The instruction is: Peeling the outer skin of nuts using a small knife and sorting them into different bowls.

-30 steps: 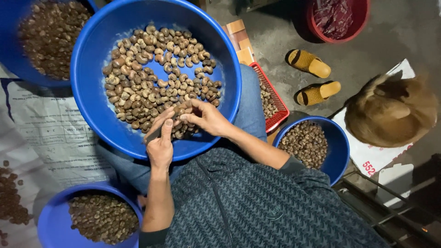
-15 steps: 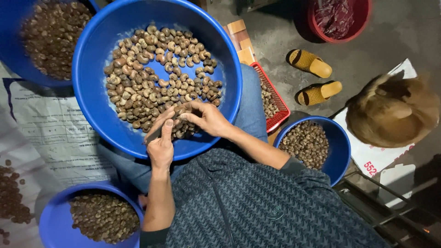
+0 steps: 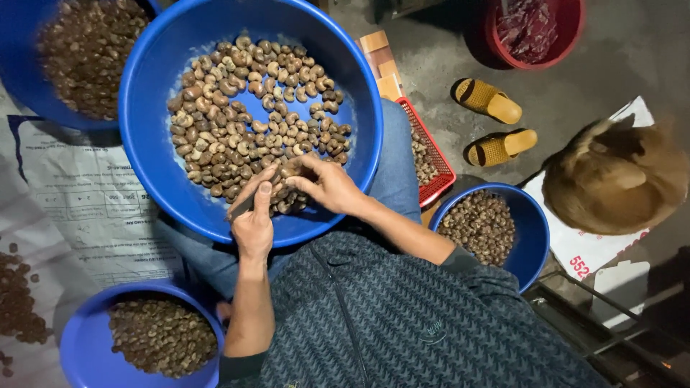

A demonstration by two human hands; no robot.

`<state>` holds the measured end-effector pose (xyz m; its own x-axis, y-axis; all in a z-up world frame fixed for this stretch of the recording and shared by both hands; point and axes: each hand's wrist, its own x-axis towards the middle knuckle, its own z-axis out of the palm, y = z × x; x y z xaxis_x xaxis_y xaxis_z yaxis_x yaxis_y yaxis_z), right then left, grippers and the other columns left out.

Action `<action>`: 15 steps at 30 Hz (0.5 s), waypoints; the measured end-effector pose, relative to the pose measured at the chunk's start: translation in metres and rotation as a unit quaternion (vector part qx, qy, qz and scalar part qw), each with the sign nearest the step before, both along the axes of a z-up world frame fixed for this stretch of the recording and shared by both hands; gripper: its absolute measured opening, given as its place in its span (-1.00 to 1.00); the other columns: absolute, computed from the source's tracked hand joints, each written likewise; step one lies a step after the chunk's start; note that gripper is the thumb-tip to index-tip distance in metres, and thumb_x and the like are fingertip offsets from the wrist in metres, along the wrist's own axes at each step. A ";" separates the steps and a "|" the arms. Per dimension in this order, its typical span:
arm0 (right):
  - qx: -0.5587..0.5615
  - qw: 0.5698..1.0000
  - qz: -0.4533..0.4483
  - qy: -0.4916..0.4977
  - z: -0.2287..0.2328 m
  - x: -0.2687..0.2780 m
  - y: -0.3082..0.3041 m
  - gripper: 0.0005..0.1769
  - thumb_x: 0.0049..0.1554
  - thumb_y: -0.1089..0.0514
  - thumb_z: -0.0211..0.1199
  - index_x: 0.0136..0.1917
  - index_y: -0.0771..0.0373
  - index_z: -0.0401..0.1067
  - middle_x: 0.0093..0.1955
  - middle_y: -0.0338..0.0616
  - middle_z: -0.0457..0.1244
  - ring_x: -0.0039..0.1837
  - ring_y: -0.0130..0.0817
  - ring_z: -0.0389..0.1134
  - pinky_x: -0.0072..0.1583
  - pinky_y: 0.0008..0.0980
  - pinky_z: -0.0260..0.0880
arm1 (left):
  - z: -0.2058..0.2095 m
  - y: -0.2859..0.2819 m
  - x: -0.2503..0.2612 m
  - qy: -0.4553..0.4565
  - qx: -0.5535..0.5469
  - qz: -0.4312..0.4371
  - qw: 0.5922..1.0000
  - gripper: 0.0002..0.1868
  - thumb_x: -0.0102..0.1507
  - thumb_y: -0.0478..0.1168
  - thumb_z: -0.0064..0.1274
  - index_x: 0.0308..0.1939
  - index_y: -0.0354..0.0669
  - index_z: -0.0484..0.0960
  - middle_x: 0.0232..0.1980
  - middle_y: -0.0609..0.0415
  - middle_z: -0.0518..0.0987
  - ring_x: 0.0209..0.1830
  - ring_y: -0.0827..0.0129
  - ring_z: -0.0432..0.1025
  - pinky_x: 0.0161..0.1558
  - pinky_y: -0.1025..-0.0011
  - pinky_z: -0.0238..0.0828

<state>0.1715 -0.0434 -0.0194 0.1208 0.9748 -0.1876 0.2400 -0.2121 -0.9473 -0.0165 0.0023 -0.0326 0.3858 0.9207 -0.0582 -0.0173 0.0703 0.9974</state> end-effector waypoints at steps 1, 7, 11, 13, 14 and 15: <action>0.000 1.000 0.001 0.001 -0.005 0.001 0.000 -0.65 0.23 0.07 0.33 0.22 0.26 0.44 -0.04 0.18 0.41 0.02 0.21 0.47 -0.01 0.10 0.52 | 0.003 0.000 0.002 0.001 0.000 0.001 1.000 -0.72 0.52 -0.27 -0.10 0.22 -0.36 0.60 0.30 -0.34 0.54 0.33 -0.09 0.44 0.09 0.17 0.63; 0.004 0.996 -0.019 0.093 -0.016 0.005 0.001 -0.70 0.18 0.10 0.42 0.14 0.24 0.52 -0.04 0.04 0.40 -0.01 -0.19 0.47 -0.02 -0.22 0.52 | 0.011 -0.001 0.003 0.006 0.028 -0.023 0.999 -0.73 0.53 -0.26 -0.11 0.20 -0.34 0.60 0.32 -0.29 0.53 0.38 -0.10 0.41 0.11 0.13 0.63; 0.008 0.993 -0.006 0.122 -0.015 0.004 0.000 -0.68 0.23 0.16 0.36 0.22 0.30 0.49 -0.04 0.12 0.41 0.00 -0.16 0.47 0.00 -0.16 0.53 | 0.007 0.000 -0.001 0.006 0.019 -0.013 1.000 -0.70 0.54 -0.23 -0.12 0.21 -0.35 0.59 0.31 -0.31 0.54 0.35 -0.06 0.43 0.14 0.16 0.62; 0.017 0.991 -0.004 0.136 -0.011 0.003 0.001 -0.67 0.25 0.17 0.34 0.25 0.32 0.46 -0.03 0.15 0.40 0.01 -0.11 0.47 0.01 -0.12 0.52 | 0.008 0.000 0.002 0.003 0.024 -0.018 1.000 -0.72 0.53 -0.24 -0.11 0.21 -0.32 0.61 0.31 -0.28 0.54 0.36 -0.02 0.43 0.15 0.19 0.61; 0.013 0.988 0.000 0.156 -0.006 0.003 0.002 -0.62 0.25 0.18 0.33 0.30 0.33 0.41 0.00 0.13 0.41 0.03 -0.20 0.45 0.06 -0.14 0.52 | 0.009 0.000 0.002 0.008 0.034 -0.025 0.999 -0.72 0.54 -0.24 -0.13 0.21 -0.31 0.60 0.32 -0.28 0.53 0.36 -0.03 0.42 0.16 0.16 0.61; 0.009 0.984 0.003 0.175 -0.002 0.003 0.003 -0.58 0.26 0.19 0.32 0.34 0.33 0.36 0.03 0.10 0.41 0.05 -0.30 0.43 0.11 -0.16 0.51 | 0.010 -0.001 0.003 0.013 0.043 -0.033 0.998 -0.71 0.54 -0.24 -0.15 0.22 -0.31 0.59 0.33 -0.28 0.52 0.37 -0.05 0.41 0.16 0.13 0.60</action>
<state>0.1742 -0.0404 -0.0210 0.0455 0.9787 -0.2000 -0.1010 -0.1947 -0.9756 -0.0134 0.0016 -0.0228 0.4448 0.8956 0.0095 0.0106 -0.0159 0.9998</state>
